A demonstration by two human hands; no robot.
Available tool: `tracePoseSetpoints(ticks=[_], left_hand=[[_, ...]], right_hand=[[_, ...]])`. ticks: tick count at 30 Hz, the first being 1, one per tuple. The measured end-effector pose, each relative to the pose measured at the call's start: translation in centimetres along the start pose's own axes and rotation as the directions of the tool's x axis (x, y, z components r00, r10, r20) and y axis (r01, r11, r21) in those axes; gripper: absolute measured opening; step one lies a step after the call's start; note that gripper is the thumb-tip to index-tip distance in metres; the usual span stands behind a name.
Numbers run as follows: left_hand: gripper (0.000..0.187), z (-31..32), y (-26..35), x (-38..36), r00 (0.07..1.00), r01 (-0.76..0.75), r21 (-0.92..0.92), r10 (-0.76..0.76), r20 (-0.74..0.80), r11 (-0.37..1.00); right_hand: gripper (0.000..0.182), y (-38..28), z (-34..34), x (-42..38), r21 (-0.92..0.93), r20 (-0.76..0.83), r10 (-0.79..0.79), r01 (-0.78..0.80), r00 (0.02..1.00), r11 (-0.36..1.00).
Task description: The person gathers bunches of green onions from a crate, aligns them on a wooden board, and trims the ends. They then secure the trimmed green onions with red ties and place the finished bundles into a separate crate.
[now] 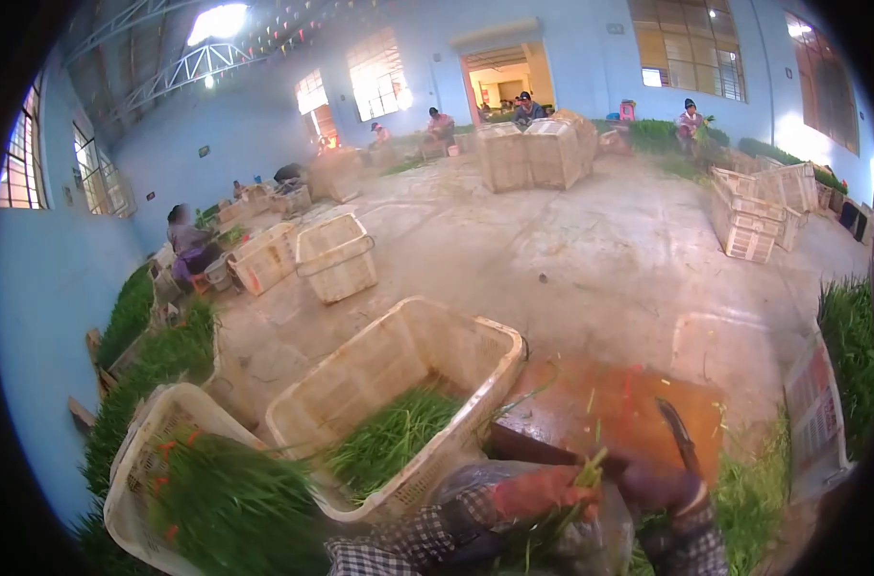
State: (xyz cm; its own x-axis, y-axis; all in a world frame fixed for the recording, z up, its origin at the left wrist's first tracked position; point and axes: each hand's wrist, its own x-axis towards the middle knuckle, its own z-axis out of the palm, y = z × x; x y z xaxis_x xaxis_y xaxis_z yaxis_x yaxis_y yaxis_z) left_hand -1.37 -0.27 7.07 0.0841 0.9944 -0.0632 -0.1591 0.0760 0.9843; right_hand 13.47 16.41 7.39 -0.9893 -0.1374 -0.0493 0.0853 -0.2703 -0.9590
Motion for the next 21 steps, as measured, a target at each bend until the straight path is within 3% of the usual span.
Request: tracePoseSetpoints(ticks=[2, 4, 6, 7, 9, 12, 15, 17, 18, 20, 21], left_hand=[[0.023, 0.8, 1.8, -0.8, 0.992, 0.043, -0.021, -0.040, 0.118, 0.999], [0.023, 0.8, 1.3, -0.8, 0.987, 0.040, -0.041, -0.033, 0.158, 0.998], [0.023, 0.7, 0.8, -0.8, 0.986, 0.032, -0.064, -0.020, 0.168, 0.997], [0.022, 0.6, 0.7, -0.8, 0.985, 0.024, -0.070, -0.012, 0.171, 0.997], [0.023, 0.4, 0.8, -1.1, 0.985, 0.013, -0.083, 0.001, 0.173, 0.996], [0.023, 0.1, 1.1, -1.2, 0.986, -0.006, -0.114, 0.025, 0.166, 0.993], [0.024, -0.3, 1.6, -1.3, 0.986, -0.077, -0.150, 0.098, 0.136, 0.986], [0.025, -1.0, 2.4, -1.2, 0.976, -0.184, -0.181, 0.202, 0.084, 0.966], [0.026, -1.5, 3.1, -1.0, 0.963, -0.251, -0.188, 0.265, 0.053, 0.950], [0.027, -3.0, 5.2, -0.4, 0.925, -0.379, -0.107, 0.379, -0.021, 0.919], [0.025, -4.6, 6.8, 0.4, 0.904, -0.420, 0.099, 0.426, -0.044, 0.902]], right_hand=[[0.074, -3.1, 1.2, 0.5, -0.537, -0.165, -0.198, 0.080, 0.966, 0.840], [0.072, -4.5, 3.7, 0.6, -0.713, -0.106, -0.262, 0.110, 0.959, 0.693], [0.069, -5.1, 6.1, 0.7, -0.605, 0.097, -0.154, 0.181, 0.983, 0.775], [0.065, -4.5, 4.7, 1.1, -0.645, 0.164, -0.083, 0.170, 0.983, 0.745], [0.063, -5.6, 5.7, 1.2, -0.502, 0.108, -0.115, 0.154, 0.987, 0.851], [0.066, -6.0, 6.0, 3.3, -0.796, 0.190, -0.087, 0.205, 0.978, 0.570], [0.079, -4.5, 4.8, 4.1, -0.729, 0.255, -0.404, 0.449, 0.878, 0.516], [0.082, -5.1, 4.5, 5.1, -0.451, -0.093, -0.538, 0.447, 0.838, 0.773], [0.083, -5.3, 4.3, 5.6, -0.269, -0.283, -0.526, 0.460, 0.802, 0.846], [0.093, -5.0, 3.6, 7.9, -0.138, -0.160, -0.552, 0.535, 0.819, 0.834], [0.080, -3.8, 3.2, 9.0, 0.069, -0.034, -0.382, 0.384, 0.923, 0.921]])
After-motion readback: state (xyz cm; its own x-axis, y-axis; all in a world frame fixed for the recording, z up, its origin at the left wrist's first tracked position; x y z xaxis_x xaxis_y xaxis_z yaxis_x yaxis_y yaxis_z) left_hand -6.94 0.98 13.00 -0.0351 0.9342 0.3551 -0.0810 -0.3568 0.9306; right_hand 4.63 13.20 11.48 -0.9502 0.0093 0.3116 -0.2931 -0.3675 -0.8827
